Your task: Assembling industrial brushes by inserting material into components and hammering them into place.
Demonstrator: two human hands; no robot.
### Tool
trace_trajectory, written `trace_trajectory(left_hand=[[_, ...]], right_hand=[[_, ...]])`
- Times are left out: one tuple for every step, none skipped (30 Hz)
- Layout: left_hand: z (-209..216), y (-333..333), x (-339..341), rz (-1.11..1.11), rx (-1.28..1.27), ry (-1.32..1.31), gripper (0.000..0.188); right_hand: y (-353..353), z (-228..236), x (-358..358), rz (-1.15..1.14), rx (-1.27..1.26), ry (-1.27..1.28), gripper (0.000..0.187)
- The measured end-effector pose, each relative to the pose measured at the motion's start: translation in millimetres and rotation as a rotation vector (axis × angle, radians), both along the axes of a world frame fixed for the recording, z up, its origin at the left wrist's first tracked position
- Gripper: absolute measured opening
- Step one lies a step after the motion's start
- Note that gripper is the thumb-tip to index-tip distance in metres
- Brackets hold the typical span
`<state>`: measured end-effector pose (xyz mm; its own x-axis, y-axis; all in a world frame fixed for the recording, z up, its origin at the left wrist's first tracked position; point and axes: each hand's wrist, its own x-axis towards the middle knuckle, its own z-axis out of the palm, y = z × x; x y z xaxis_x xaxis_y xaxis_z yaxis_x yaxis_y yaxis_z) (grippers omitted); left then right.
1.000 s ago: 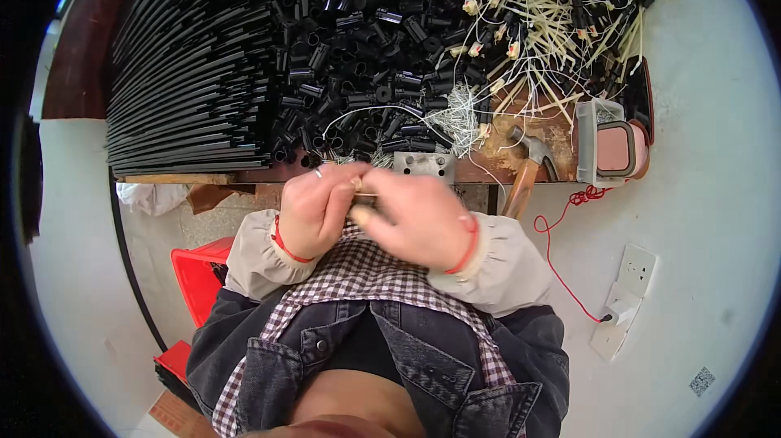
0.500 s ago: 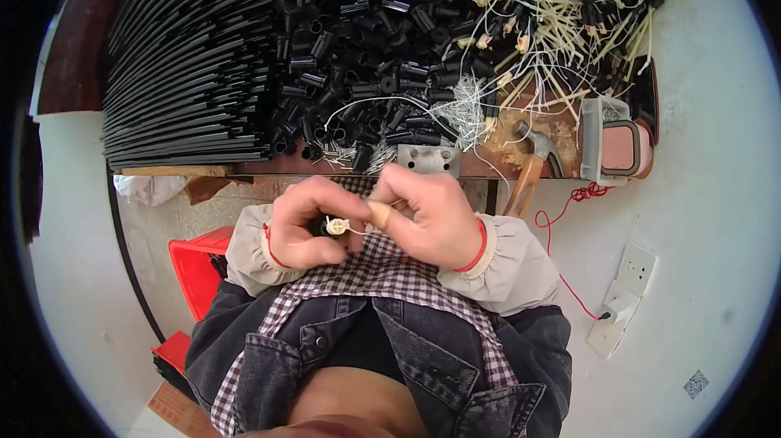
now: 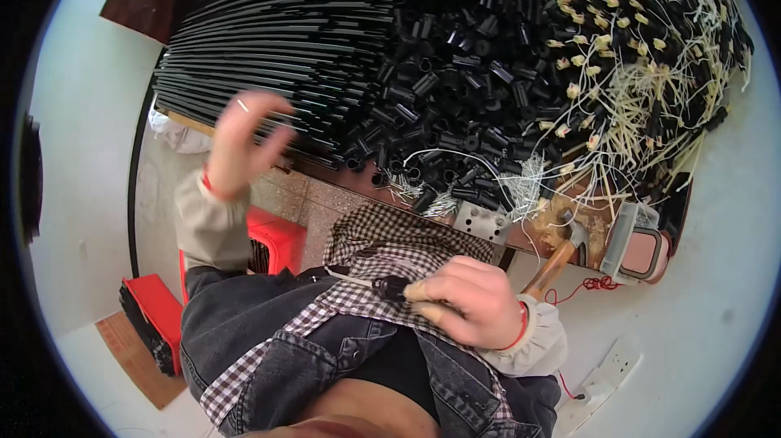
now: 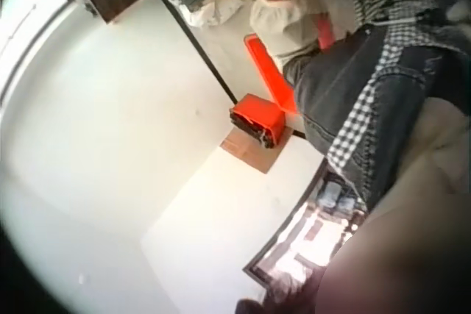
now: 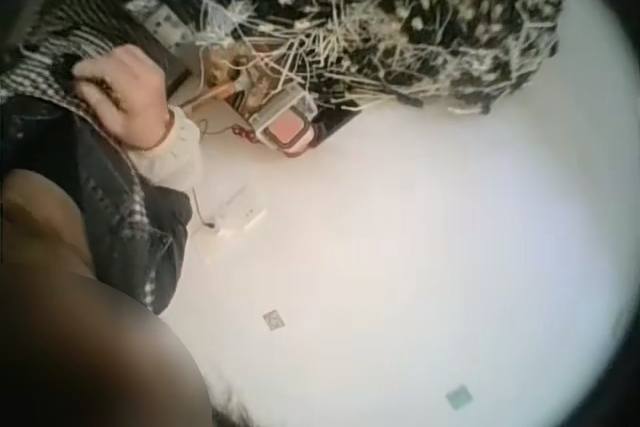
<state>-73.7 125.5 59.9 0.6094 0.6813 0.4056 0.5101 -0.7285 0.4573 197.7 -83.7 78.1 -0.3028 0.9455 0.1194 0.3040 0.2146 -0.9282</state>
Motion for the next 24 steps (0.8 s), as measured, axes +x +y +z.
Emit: trace_trajectory(left_hand=[[-3.1, 23.3, -16.5, 0.118, 0.264, 0.186, 0.034], [-10.7, 42.5, -38.7, 0.113, 0.383, 0.299, 0.035], [-10.9, 50.6, -44.3, 0.122, 0.39, 0.305, 0.035], [-10.2, 57.0, -49.0, 0.07, 0.411, 0.29, 0.036], [-12.2, 62.3, -49.7, 0.008, 0.426, 0.267, 0.036], [-13.4, 65.5, -50.0, -0.054, 0.441, 0.244, 0.036], [-13.6, 66.4, -50.0, -0.115, 0.456, 0.221, 0.036], [-11.4, 63.5, -46.4, -0.117, 0.458, 0.215, 0.036], [-6.1, 55.8, -41.1, -0.137, 0.339, 0.139, 0.035], [0.5, 46.9, -31.3, -0.166, 0.216, 0.057, 0.033], [8.7, 36.0, -21.4, -0.19, 0.092, -0.022, 0.032], [15.5, 27.5, -12.5, -0.214, -0.031, -0.101, 0.03], [21.9, 19.6, -5.5, -0.213, -0.028, -0.108, 0.03], [29.0, 11.7, 2.3, -0.252, 0.003, -0.087, 0.031], [35.9, 7.3, 11.6, -0.303, 0.033, -0.065, 0.031], [40.8, 4.5, 20.1, -0.355, 0.064, -0.044, 0.032], [42.6, 4.3, 27.1, -0.409, 0.095, -0.022, 0.032], [42.1, 3.1, 29.4, -0.413, 0.097, -0.021, 0.032], [39.9, 2.5, 32.0, -0.422, 0.114, -0.022, 0.033], [36.9, 2.4, 34.5, -0.431, 0.131, -0.023, 0.033], [34.1, 2.4, 36.7, -0.439, 0.147, -0.024, 0.034], [32.5, 2.4, 38.3, -0.446, 0.163, -0.024, 0.034], [31.7, 3.8, 40.9, -0.452, 0.163, -0.025, 0.034], [31.2, 5.4, 42.9, -0.459, 0.154, -0.025, 0.034]], right_hand=[[-2.7, -1.0, 1.4, 0.004, -0.111, 0.08, 0.028], [-3.5, -2.7, 3.0, 0.021, -0.221, 0.162, 0.028], [-4.0, -3.2, 6.1, 0.028, -0.332, 0.24, 0.028], [-4.0, -3.4, 8.7, 0.034, -0.442, 0.316, 0.028], [-6.0, -1.7, 10.8, 0.03, -0.441, 0.316, 0.028], [-7.9, 1.6, 12.7, -0.084, -0.333, 0.363, 0.025], [-10.4, 3.7, 15.0, -0.196, -0.223, 0.408, 0.023], [-13.6, 1.2, 20.4, -0.2, -0.22, 0.404, 0.023], [-17.7, -3.1, 27.4, -0.473, 0.021, 0.451, 0.019], [-22.9, -4.5, 32.9, -0.75, 0.27, 0.483, 0.02], [-28.1, -2.4, 38.2, -0.754, 0.273, 0.474, 0.02], [-33.8, 0.3, 43.3, -0.753, 0.28, 0.506, 0.022], [-38.9, 2.5, 48.3, -0.745, 0.286, 0.542, 0.024], [-43.9, 4.8, 53.0, -0.738, 0.293, 0.577, 0.026], [-49.8, 7.5, 55.7, -0.743, 0.303, 0.611, 0.028], [-55.1, 9.9, 57.9, -0.749, 0.314, 0.646, 0.03], [-59.3, 11.9, 59.5, -0.756, 0.325, 0.68, 0.033], [-60.1, 11.2, 59.5, -0.76, 0.329, 0.681, 0.033], [-58.3, 10.2, 58.6, -0.772, 0.346, 0.668, 0.033], [-55.4, 8.9, 57.3, -0.785, 0.363, 0.655, 0.034], [-53.2, 7.7, 56.2, -0.797, 0.38, 0.643, 0.034], [-53.2, 6.7, 56.0, -0.809, 0.395, 0.63, 0.035], [-56.2, 7.3, 58.0, -0.814, 0.398, 0.629, 0.035], [-61.2, 8.0, 61.5, -0.876, 0.403, 0.637, 0.038]])
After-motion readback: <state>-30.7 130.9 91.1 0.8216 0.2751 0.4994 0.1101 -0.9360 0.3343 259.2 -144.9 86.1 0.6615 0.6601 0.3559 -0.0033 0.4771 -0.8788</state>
